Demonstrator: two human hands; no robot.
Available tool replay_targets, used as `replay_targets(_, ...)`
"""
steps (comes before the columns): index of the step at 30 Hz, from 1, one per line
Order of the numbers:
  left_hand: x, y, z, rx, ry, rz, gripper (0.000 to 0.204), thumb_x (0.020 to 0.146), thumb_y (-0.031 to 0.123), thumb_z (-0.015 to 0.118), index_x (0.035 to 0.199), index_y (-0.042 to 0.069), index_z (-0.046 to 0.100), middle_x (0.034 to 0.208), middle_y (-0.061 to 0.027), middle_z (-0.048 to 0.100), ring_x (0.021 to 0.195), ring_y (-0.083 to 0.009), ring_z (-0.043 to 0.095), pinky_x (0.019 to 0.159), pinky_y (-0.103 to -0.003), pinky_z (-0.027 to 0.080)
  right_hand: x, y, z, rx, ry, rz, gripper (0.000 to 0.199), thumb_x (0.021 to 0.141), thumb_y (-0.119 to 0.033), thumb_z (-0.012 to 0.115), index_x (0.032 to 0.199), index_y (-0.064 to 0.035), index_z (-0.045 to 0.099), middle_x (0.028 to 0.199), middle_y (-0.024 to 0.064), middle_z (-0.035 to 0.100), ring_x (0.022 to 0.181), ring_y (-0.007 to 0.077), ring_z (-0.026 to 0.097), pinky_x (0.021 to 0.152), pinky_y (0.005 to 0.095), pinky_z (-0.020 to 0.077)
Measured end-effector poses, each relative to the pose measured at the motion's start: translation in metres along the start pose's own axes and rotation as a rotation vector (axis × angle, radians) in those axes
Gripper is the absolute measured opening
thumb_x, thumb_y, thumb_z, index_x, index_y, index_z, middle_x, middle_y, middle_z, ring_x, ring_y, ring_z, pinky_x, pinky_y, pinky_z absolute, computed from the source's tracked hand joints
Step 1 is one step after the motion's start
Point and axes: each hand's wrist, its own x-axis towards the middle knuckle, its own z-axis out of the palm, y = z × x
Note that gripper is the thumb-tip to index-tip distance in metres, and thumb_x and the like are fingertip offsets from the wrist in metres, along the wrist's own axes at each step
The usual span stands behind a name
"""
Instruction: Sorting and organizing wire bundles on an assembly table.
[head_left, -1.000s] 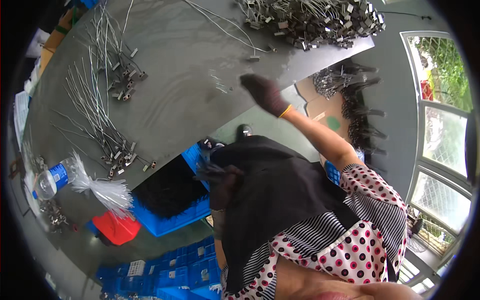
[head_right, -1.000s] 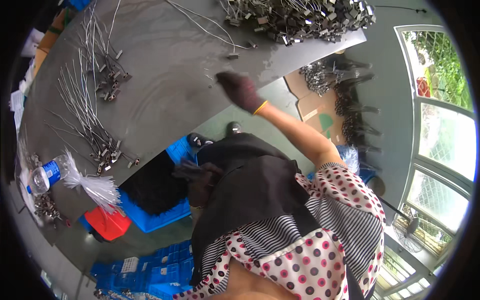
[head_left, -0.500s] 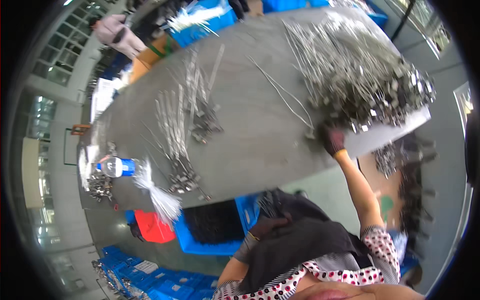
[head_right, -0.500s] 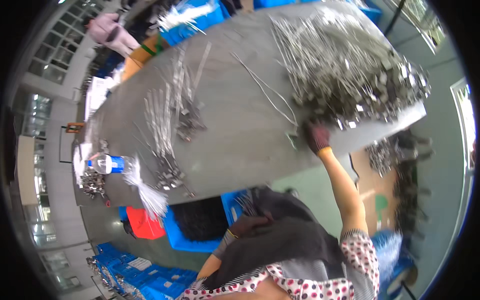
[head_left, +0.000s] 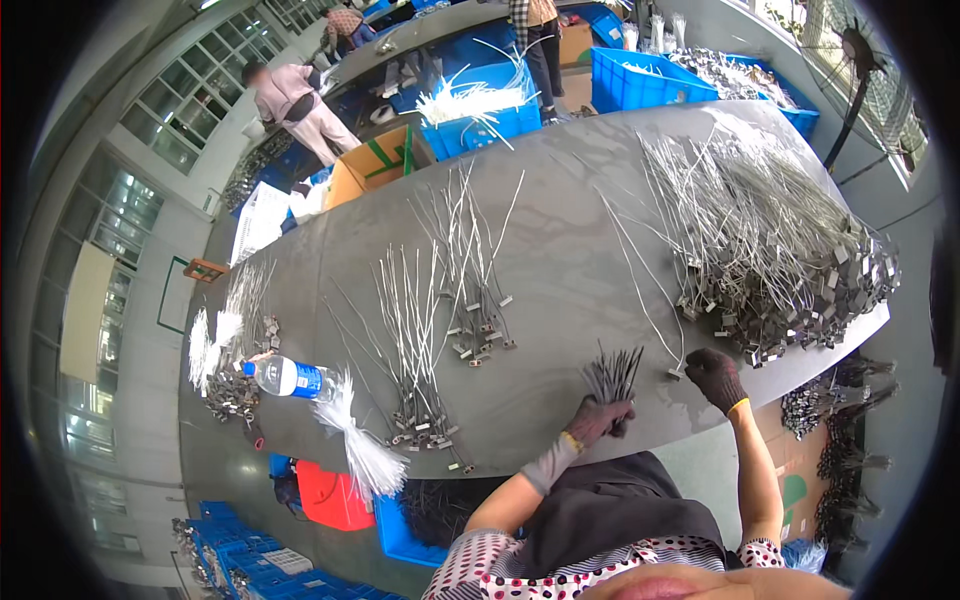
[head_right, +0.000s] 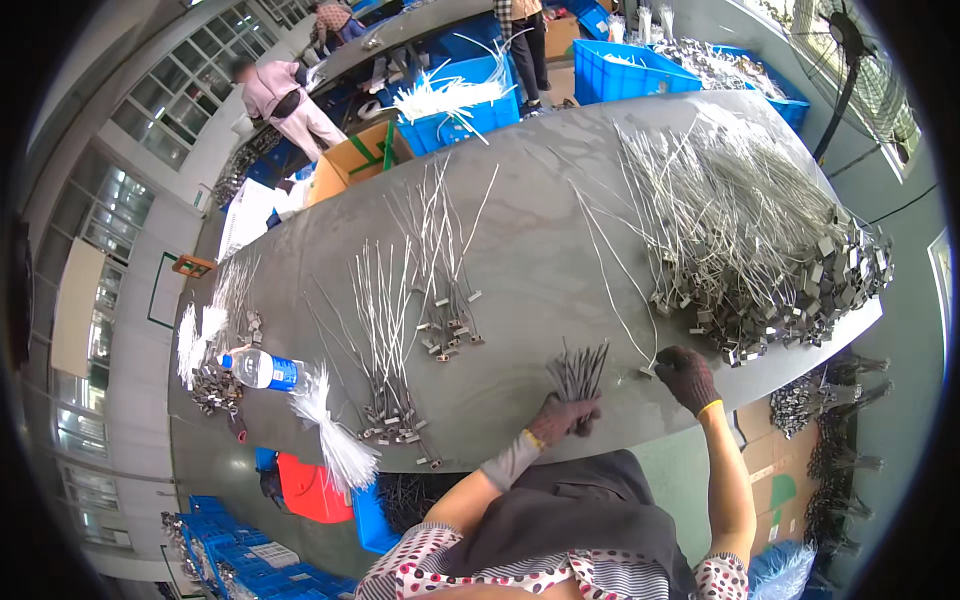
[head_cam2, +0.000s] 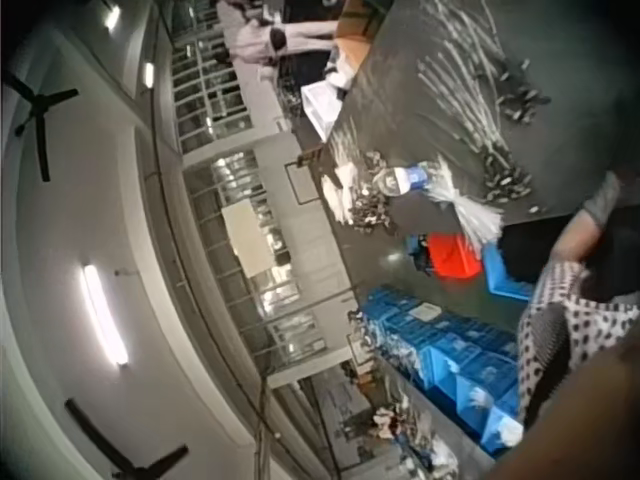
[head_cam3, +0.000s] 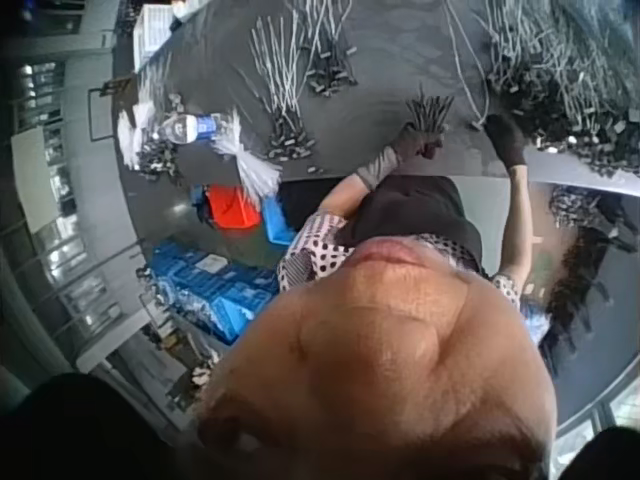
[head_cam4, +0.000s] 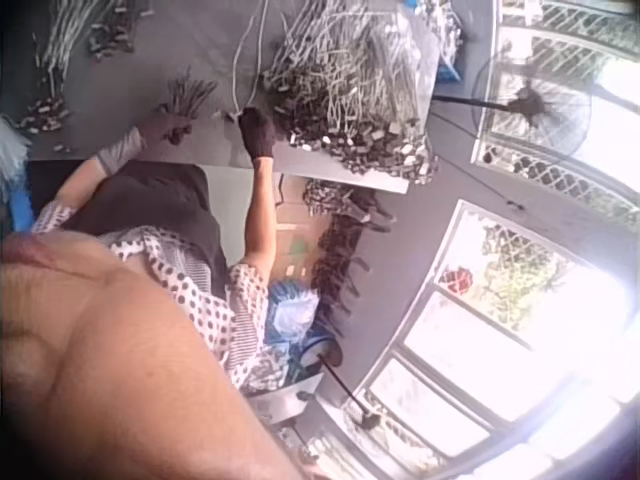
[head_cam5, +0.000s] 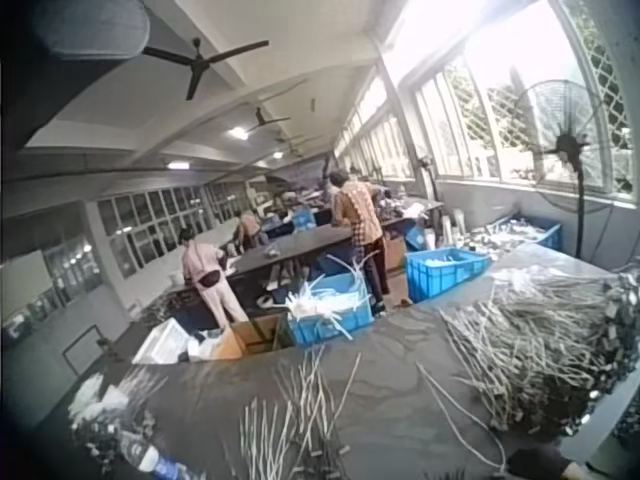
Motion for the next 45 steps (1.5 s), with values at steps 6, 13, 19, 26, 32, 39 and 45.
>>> replay_targets(6, 0.060, 0.026, 0.055, 0.015, -0.121, 0.362, 0.026, 0.094, 0.016, 0.062, 0.115, 0.001, 0.066, 0.104, -0.0073, 0.070, 0.094, -0.0180, 0.067, 0.085, -0.034, 0.056, -0.036, -0.028, -0.018, 0.323, -0.140, 0.199, 0.032, 0.084, -0.024, 0.069, 0.108, -0.0023, 0.069, 0.095, 0.0102, 0.072, 0.082, 0.0159, 0.066, 0.074, 0.0327, 0.0522)
replay_targets(13, 0.120, 0.025, 0.065, -0.578, -0.279, 0.068, 0.025, 0.099, 0.026, 0.054, 0.097, 0.004, 0.065, 0.090, -0.0090, 0.069, 0.085, -0.0258, 0.069, 0.086, -0.045, 0.057, -0.157, 0.043, -0.024, 0.277, -0.421, 0.396, 0.016, 0.086, -0.017, 0.069, 0.094, -0.0040, 0.072, 0.081, 0.0049, 0.071, 0.072, 0.0095, 0.060, 0.067, 0.0296, 0.0518)
replay_targets(19, 0.109, 0.034, 0.073, -0.798, -0.130, 0.235, 0.017, 0.091, 0.015, 0.063, 0.097, -0.001, 0.064, 0.088, -0.0147, 0.067, 0.079, -0.0294, 0.069, 0.078, -0.053, 0.060, -0.296, 0.125, -0.009, 0.235, -0.394, 0.562, 0.014, 0.086, -0.018, 0.066, 0.090, -0.0058, 0.072, 0.078, 0.0041, 0.068, 0.066, 0.0127, 0.059, 0.054, 0.0299, 0.0495)
replay_targets(26, 0.086, 0.060, 0.068, -0.760, -0.078, 0.417, 0.026, 0.093, 0.022, 0.065, 0.096, -0.003, 0.062, 0.085, -0.0153, 0.067, 0.076, -0.0289, 0.068, 0.080, -0.054, 0.059, -0.362, 0.147, -0.014, 0.066, -0.279, 0.255, 0.015, 0.083, -0.015, 0.064, 0.089, -0.0031, 0.071, 0.090, 0.0142, 0.068, 0.079, 0.0285, 0.065, 0.069, 0.0376, 0.0520)
replay_targets(32, 0.074, 0.068, 0.064, -0.839, 0.062, 0.387, 0.026, 0.091, 0.024, 0.070, 0.099, 0.002, 0.061, 0.088, -0.0126, 0.066, 0.078, -0.0292, 0.067, 0.080, -0.053, 0.059, -0.367, 0.153, -0.027, 0.093, -0.266, 0.341, 0.016, 0.081, -0.015, 0.064, 0.088, -0.0025, 0.071, 0.090, 0.0149, 0.068, 0.083, 0.0306, 0.066, 0.073, 0.0384, 0.0516)
replay_targets(39, 0.076, 0.042, 0.040, -0.808, 0.013, 0.334, 0.020, 0.092, 0.021, 0.067, 0.109, 0.011, 0.061, 0.095, -0.0112, 0.067, 0.086, -0.0300, 0.066, 0.090, -0.058, 0.054, -0.345, 0.163, -0.034, 0.083, -0.341, 0.375, 0.015, 0.082, -0.016, 0.064, 0.088, -0.0043, 0.071, 0.088, 0.0128, 0.067, 0.074, 0.0242, 0.065, 0.064, 0.0363, 0.0526)
replay_targets(45, 0.064, 0.019, 0.029, -0.757, 0.084, 0.323, 0.026, 0.091, 0.019, 0.068, 0.110, 0.006, 0.057, 0.097, -0.0150, 0.065, 0.079, -0.0318, 0.066, 0.080, -0.055, 0.059, -0.320, 0.172, -0.032, 0.086, -0.411, 0.245, 0.016, 0.084, -0.020, 0.066, 0.088, -0.0051, 0.071, 0.085, 0.0105, 0.067, 0.069, 0.0196, 0.064, 0.057, 0.0342, 0.0519)
